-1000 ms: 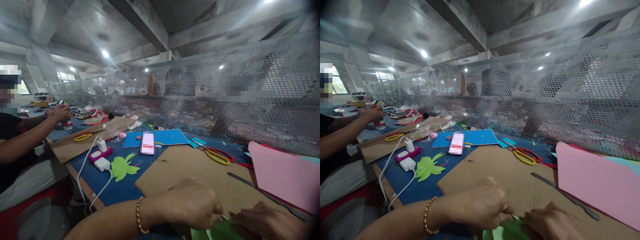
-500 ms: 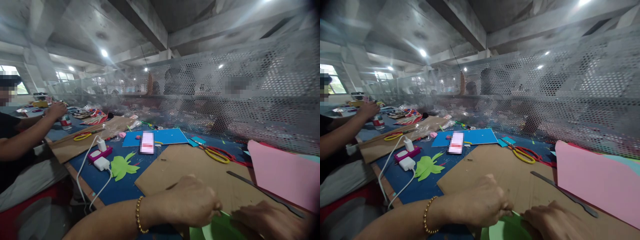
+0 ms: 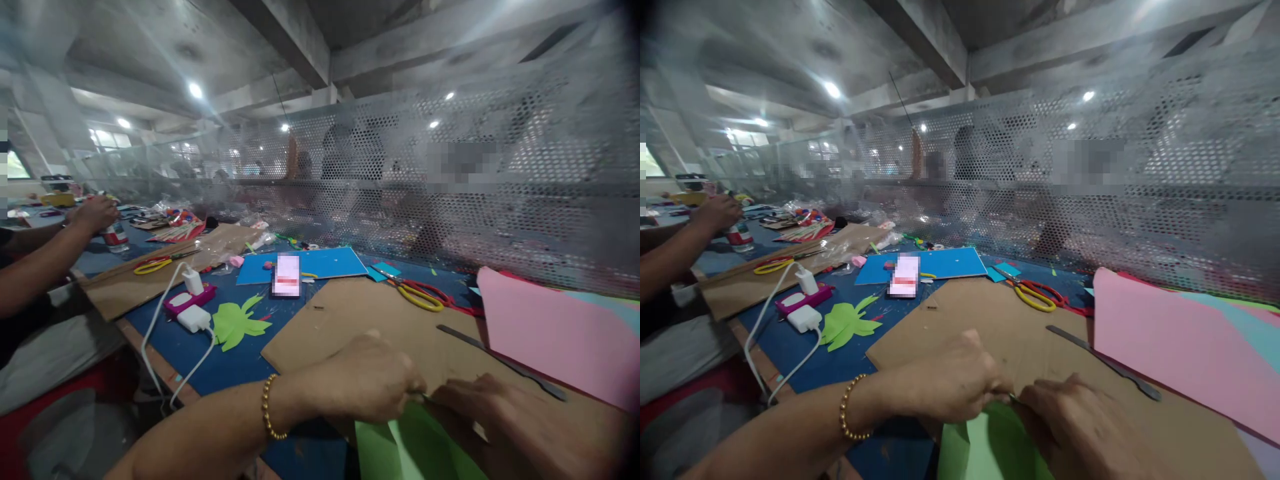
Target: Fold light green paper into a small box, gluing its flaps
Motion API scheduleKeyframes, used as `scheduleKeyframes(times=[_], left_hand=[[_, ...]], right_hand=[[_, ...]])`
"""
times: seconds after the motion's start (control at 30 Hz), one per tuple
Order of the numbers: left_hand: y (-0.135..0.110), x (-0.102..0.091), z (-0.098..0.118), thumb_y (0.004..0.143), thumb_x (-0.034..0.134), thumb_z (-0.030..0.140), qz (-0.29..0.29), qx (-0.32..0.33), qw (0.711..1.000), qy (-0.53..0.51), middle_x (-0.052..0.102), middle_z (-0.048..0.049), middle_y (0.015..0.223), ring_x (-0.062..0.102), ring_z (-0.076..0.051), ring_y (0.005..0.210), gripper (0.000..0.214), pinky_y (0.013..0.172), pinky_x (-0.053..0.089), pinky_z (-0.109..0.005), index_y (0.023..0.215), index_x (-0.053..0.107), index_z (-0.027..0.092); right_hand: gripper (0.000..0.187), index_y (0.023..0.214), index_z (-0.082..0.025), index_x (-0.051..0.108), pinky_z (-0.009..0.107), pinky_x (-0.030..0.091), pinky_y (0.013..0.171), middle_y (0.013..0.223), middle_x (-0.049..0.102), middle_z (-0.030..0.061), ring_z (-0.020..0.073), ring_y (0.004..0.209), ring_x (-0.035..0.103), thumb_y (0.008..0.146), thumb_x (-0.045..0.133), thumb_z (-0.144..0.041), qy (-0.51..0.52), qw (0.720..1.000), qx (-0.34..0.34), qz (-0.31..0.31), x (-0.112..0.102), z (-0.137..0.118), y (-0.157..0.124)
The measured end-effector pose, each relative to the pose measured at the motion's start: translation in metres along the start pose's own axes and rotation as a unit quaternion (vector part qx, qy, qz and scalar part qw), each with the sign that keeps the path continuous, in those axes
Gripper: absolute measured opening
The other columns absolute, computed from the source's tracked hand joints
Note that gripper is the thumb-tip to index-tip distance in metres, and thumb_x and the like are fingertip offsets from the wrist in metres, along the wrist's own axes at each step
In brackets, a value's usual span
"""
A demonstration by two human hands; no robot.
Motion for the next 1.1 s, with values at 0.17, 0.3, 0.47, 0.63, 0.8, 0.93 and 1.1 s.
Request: scheduleKeyframes(times=[0.17,0.3,0.47,0.63,0.8,0.93,1.1], left_hand=[[0.001,-0.003,-0.017,0.095,0.056,0.026,0.05,-0.047,0.997,-0.026,0.069,-0.0042,0.068,0.057,-0.014,0.059,0.029,0.059,0.03,-0.03,0.07,0.067,0.016],[0.002,0.001,-0.022,0.095,0.055,0.026,0.053,-0.058,0.997,-0.026,0.058,-0.0011,0.054,0.045,-0.012,0.051,0.037,0.06,0.028,-0.029,0.061,0.063,0.016],[0.004,0.007,-0.028,0.095,0.053,0.025,0.046,-0.073,0.996,-0.036,0.058,0.0004,0.056,0.041,-0.011,0.052,0.034,0.07,0.032,-0.031,0.063,0.061,0.016],[0.006,0.008,-0.03,0.094,0.051,0.024,0.043,-0.075,0.996,-0.03,0.059,-0.0009,0.057,0.043,-0.012,0.053,0.034,0.068,0.032,-0.029,0.063,0.06,0.016],[0.004,0.003,-0.021,0.097,0.048,0.023,0.052,-0.048,0.997,-0.019,0.061,-0.001,0.059,0.045,-0.012,0.056,0.034,0.069,0.033,-0.03,0.066,0.061,0.016],[0.003,0.002,-0.015,0.097,0.052,0.024,0.041,-0.027,0.999,-0.015,0.063,-0.0002,0.063,0.048,-0.013,0.06,0.03,0.069,0.033,-0.029,0.07,0.063,0.017],[0.003,0.002,-0.011,0.096,0.055,0.022,0.03,-0.012,0.999,0.0,0.066,-0.0005,0.068,0.052,-0.013,0.063,0.024,0.07,0.034,-0.028,0.075,0.066,0.017]], right_hand=[[0.039,0.076,-0.023,0.07,0.027,0.043,0.054,0.07,0.069,0.0028,0.0163,0.06,0.062,0.098,0.045,-0.043,-0.008,0.994,0.06,-0.093,-0.011,0.014,0.003],[0.053,0.07,-0.019,0.068,0.027,0.036,0.053,0.063,0.065,0.0036,0.0156,0.056,0.057,0.1,0.033,-0.045,0.016,0.988,0.113,-0.101,-0.026,0.021,0.009],[0.034,0.071,-0.019,0.068,0.026,0.033,0.053,0.067,0.067,0.0012,0.0147,0.06,0.057,0.089,0.051,-0.042,0.017,0.98,0.123,-0.154,-0.017,0.01,0.005],[0.014,0.07,-0.02,0.064,0.026,0.03,0.053,0.067,0.065,-0.0001,0.0135,0.059,0.053,0.078,0.053,-0.023,-0.02,0.975,0.13,-0.179,-0.008,0.009,-0.002],[0.013,0.064,-0.02,0.061,0.026,0.025,0.051,0.063,0.062,-0.0004,0.0119,0.055,0.047,0.074,0.052,-0.016,-0.043,0.973,0.124,-0.191,-0.004,0.014,-0.002],[0.013,0.06,-0.019,0.059,0.028,0.02,0.05,0.056,0.055,-0.0011,0.0111,0.052,0.038,0.071,0.055,-0.013,-0.058,0.973,0.124,-0.187,-0.002,0.014,-0.003],[0.014,0.058,-0.018,0.055,0.027,0.018,0.049,0.054,0.05,-0.0027,0.0099,0.051,0.034,0.069,0.056,-0.01,-0.069,0.971,0.134,-0.185,-0.003,0.01,-0.003]])
Point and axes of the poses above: each hand's wrist, its own y-axis towards the middle knuckle, its own x-axis out of the palm, z = x × y, the point moved 9 cm from there along y, towards the middle knuckle
